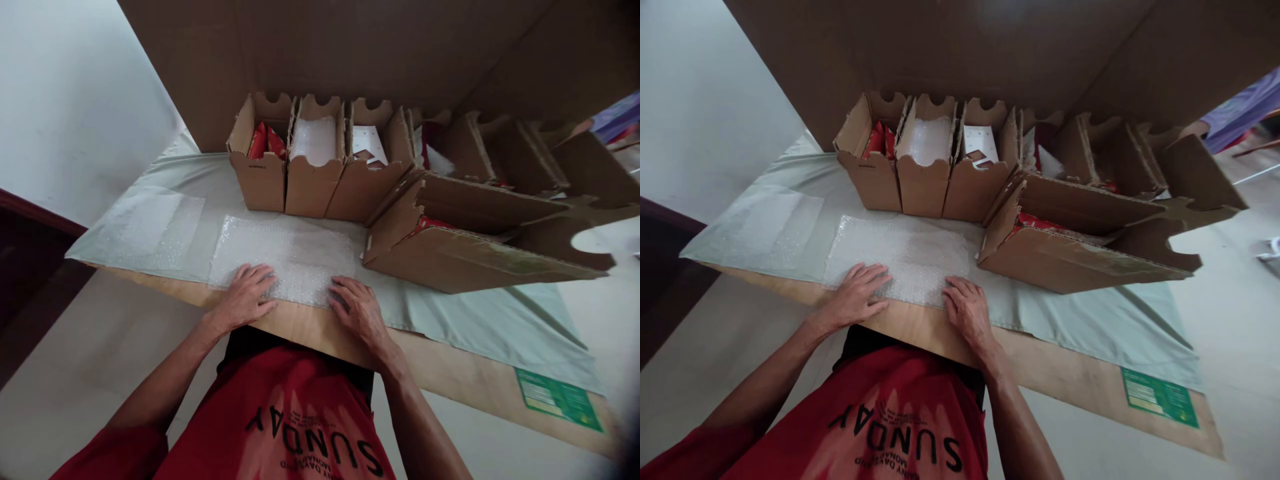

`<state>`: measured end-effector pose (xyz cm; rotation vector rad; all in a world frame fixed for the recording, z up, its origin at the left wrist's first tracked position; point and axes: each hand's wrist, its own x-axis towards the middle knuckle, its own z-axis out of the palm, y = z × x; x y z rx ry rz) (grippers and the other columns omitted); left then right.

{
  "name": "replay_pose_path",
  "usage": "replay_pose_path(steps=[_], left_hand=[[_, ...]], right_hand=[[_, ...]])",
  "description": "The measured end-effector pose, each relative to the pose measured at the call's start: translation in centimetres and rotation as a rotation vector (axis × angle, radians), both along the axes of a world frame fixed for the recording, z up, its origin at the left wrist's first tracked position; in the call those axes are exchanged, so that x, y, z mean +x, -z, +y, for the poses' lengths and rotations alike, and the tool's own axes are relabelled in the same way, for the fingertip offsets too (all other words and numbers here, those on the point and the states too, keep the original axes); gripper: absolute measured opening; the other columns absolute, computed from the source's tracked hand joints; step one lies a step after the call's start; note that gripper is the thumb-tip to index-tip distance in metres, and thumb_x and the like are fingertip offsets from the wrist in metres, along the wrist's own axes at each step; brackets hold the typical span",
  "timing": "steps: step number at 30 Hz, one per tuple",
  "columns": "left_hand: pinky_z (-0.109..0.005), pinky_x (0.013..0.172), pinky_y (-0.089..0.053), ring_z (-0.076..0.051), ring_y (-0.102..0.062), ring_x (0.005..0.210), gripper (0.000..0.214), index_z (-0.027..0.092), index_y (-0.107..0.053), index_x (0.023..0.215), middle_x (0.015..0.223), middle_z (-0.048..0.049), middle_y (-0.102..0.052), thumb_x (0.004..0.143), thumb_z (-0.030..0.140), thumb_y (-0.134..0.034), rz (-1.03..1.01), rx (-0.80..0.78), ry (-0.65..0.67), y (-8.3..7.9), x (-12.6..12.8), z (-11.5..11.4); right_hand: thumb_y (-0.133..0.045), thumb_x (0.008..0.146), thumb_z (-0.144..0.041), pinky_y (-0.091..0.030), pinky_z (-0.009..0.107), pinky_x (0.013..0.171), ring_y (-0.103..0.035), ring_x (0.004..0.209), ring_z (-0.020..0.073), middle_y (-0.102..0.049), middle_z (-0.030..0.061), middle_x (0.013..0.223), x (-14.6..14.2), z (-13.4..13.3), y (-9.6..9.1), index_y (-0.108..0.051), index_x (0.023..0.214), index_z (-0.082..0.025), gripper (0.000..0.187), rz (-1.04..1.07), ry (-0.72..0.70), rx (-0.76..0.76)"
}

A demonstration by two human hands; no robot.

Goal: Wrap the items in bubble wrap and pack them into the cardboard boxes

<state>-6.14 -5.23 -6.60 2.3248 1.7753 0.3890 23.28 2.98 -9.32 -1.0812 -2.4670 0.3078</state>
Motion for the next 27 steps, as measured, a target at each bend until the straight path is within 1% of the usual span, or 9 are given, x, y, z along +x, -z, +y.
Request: replay_pose_path(steps=[4,7,9,13,16,20,22,24,27], left_hand=[[-0.056,0.111,-0.042,-0.034,-0.058,0.126,0.042,0.018,-0.064,0.127,0.134,-0.0161,-0.065,0.086,0.026,-0.07,0.008,0.021,0.012,-0.3,0.0,-0.1],[-0.051,0.101,-0.048,-0.032,-0.061,0.113,0.04,0.022,-0.064,0.125,0.121,-0.0123,-0.068,0.085,0.026,-0.07,0.004,0.034,0.017,-0.6,0.3,-0.4],[-0.049,0.095,-0.05,-0.031,-0.06,0.109,0.038,0.023,-0.064,0.122,0.115,-0.0109,-0.068,0.085,0.026,-0.07,0.029,0.04,0.017,-0.8,0.5,-0.7],[-0.048,0.091,-0.052,-0.031,-0.06,0.104,0.036,0.021,-0.065,0.118,0.109,-0.0116,-0.067,0.084,0.027,-0.072,0.106,0.039,0.03,-1.0,0.7,-1.1],[-0.052,0.096,-0.051,-0.033,-0.06,0.109,0.042,0.019,-0.065,0.121,0.118,-0.0146,-0.065,0.081,0.029,-0.075,0.083,0.032,0.051,-1.2,1.2,-1.4],[-0.057,0.11,-0.043,-0.037,-0.052,0.132,0.047,0.021,-0.063,0.128,0.143,-0.0164,-0.058,0.081,0.022,-0.07,0.019,0.061,0.087,-1.3,1.9,-1.4],[-0.056,0.112,-0.043,-0.032,-0.059,0.127,0.045,0.022,-0.066,0.124,0.132,-0.0132,-0.067,0.082,0.008,-0.059,-0.016,0.082,0.101,-1.3,1.9,-1.1],[-0.052,0.106,-0.049,-0.026,-0.07,0.104,0.048,0.022,-0.07,0.117,0.108,-0.0091,-0.076,0.08,0.0,-0.048,-0.063,0.113,0.102,-1.4,1.4,-0.7],[-0.046,0.094,-0.057,-0.023,-0.072,0.084,0.045,0.022,-0.073,0.11,0.093,-0.0065,-0.078,0.081,0.001,-0.046,-0.124,0.124,0.104,-1.9,0.8,0.1]], right_hand=[[-0.066,0.09,-0.034,-0.048,0.048,0.093,-0.061,0.116,0.0331,-0.068,0.0147,0.129,0.4,-0.6,-1.5,-0.069,0.123,-0.021,0.036,-0.109,-0.06,-0.064],[-0.073,0.085,-0.04,-0.047,0.05,0.093,-0.059,0.115,0.0354,-0.065,0.0161,0.132,0.6,-1.7,-2.4,-0.067,0.128,-0.02,0.048,-0.155,-0.093,-0.085],[-0.073,0.086,-0.039,-0.047,0.049,0.092,-0.058,0.114,0.035,-0.064,0.0157,0.132,0.6,-2.5,-2.6,-0.066,0.129,-0.02,0.047,-0.168,-0.092,-0.075],[-0.058,0.097,-0.023,-0.047,0.043,0.083,-0.06,0.1,0.0292,-0.07,0.0128,0.118,0.4,-3.3,-2.0,-0.072,0.115,-0.02,0.023,-0.199,-0.076,0.001],[-0.048,0.099,-0.011,-0.045,0.039,0.08,-0.062,0.09,0.0249,-0.074,0.0099,0.106,0.1,-3.2,-1.5,-0.074,0.097,-0.021,0.028,-0.158,-0.092,0.038],[-0.049,0.102,-0.019,-0.045,0.039,0.082,-0.066,0.088,0.0225,-0.076,0.0071,0.097,0.3,-2.6,-2.9,-0.072,0.092,-0.022,0.026,0.048,-0.1,-0.088],[-0.05,0.103,-0.028,-0.046,0.039,0.088,-0.069,0.092,0.0221,-0.076,0.0066,0.098,0.9,-2.3,-4.3,-0.071,0.092,-0.023,0.025,0.168,-0.079,-0.198],[-0.056,0.1,-0.044,-0.046,0.044,0.098,-0.069,0.107,0.0252,-0.075,0.0073,0.112,2.1,-2.1,-5.7,-0.072,0.105,-0.025,0.025,0.238,-0.084,-0.303],[-0.07,0.084,-0.067,-0.042,0.053,0.11,-0.056,0.134,0.0323,-0.062,0.0099,0.144,4.1,-1.9,-6.7,-0.058,0.141,-0.03,0.069,0.242,-0.119,-0.424]])
